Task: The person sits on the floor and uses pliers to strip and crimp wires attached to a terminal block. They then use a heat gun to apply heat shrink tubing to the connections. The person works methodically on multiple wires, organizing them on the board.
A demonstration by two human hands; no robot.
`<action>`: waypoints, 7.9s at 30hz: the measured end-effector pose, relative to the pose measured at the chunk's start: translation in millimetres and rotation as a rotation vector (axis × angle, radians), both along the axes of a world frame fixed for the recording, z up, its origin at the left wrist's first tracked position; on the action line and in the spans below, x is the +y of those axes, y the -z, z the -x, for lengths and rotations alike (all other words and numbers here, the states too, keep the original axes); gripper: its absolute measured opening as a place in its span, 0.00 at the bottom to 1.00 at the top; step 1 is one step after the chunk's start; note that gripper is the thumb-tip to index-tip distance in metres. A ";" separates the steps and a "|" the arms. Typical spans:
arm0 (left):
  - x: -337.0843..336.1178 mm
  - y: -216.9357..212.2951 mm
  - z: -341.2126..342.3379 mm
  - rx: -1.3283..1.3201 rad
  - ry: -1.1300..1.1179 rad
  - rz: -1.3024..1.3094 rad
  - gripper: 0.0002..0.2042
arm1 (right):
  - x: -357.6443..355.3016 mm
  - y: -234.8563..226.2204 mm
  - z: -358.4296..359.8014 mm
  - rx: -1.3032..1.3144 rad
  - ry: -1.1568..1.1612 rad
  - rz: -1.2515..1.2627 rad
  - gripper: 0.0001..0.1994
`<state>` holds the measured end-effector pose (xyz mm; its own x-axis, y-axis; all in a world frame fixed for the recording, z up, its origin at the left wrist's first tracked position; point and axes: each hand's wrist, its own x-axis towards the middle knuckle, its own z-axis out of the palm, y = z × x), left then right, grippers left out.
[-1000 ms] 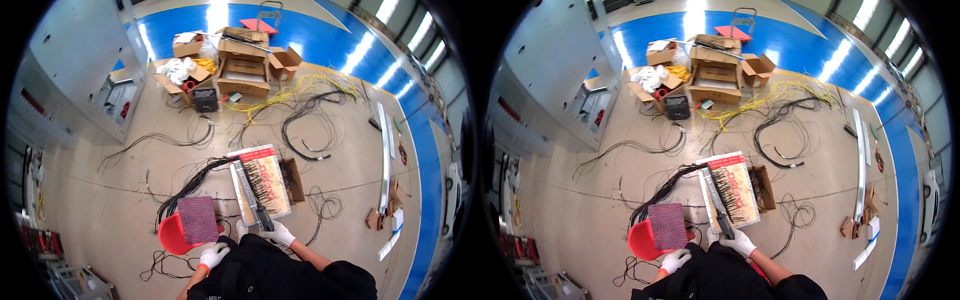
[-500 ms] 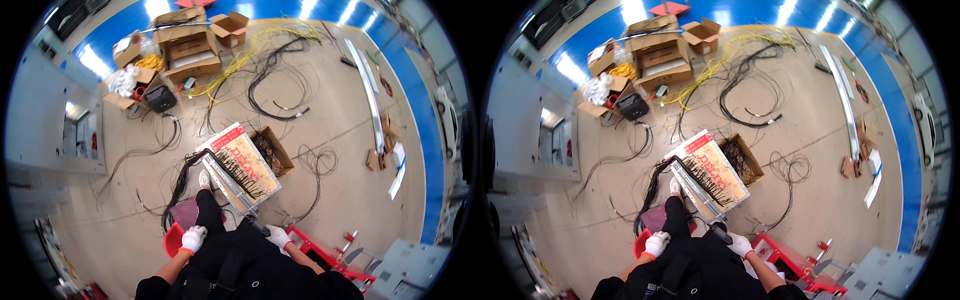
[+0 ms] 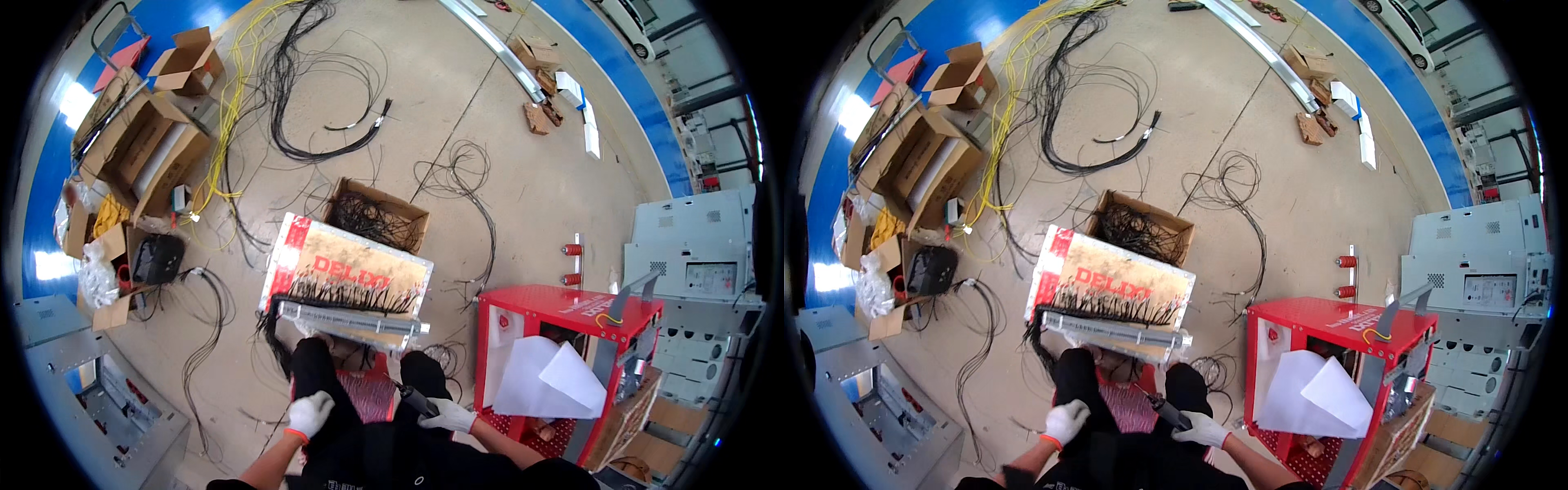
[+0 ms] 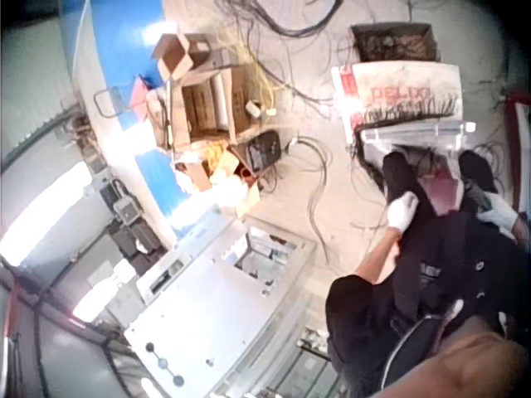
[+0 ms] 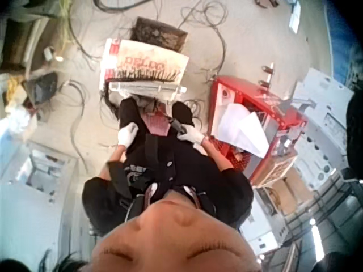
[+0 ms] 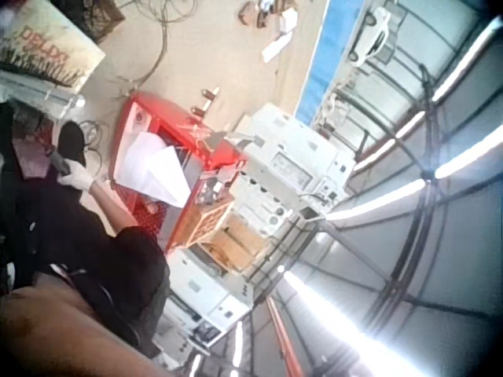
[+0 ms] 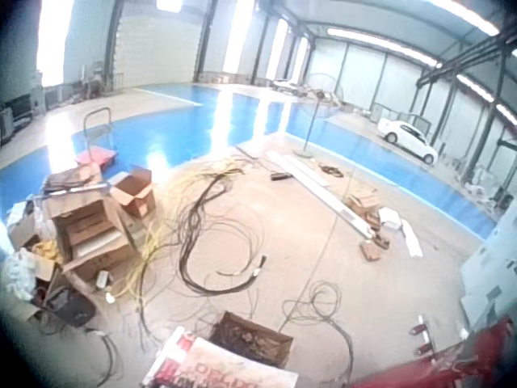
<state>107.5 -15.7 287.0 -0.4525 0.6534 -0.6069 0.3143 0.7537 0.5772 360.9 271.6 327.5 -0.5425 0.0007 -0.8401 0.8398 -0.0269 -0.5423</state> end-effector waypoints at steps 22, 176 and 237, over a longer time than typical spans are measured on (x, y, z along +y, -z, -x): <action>-37.0 250.7 43.3 0.900 0.302 -0.708 0.04 | 41.4 337.9 -14.5 1.208 1.382 0.077 0.09; 265.7 287.8 -68.9 0.205 0.037 -0.274 0.26 | 161.0 336.5 4.8 0.917 1.204 -0.045 0.14; 178.9 268.1 -63.0 0.733 0.626 -0.420 0.36 | 88.5 337.3 47.0 0.516 0.173 -0.767 0.20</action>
<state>170.5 163.2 18.9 -0.1259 0.9920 0.0085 0.9566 0.1191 0.2659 313.9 360.1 -9.9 -0.7885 0.5696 -0.2321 0.5081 0.3905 -0.7677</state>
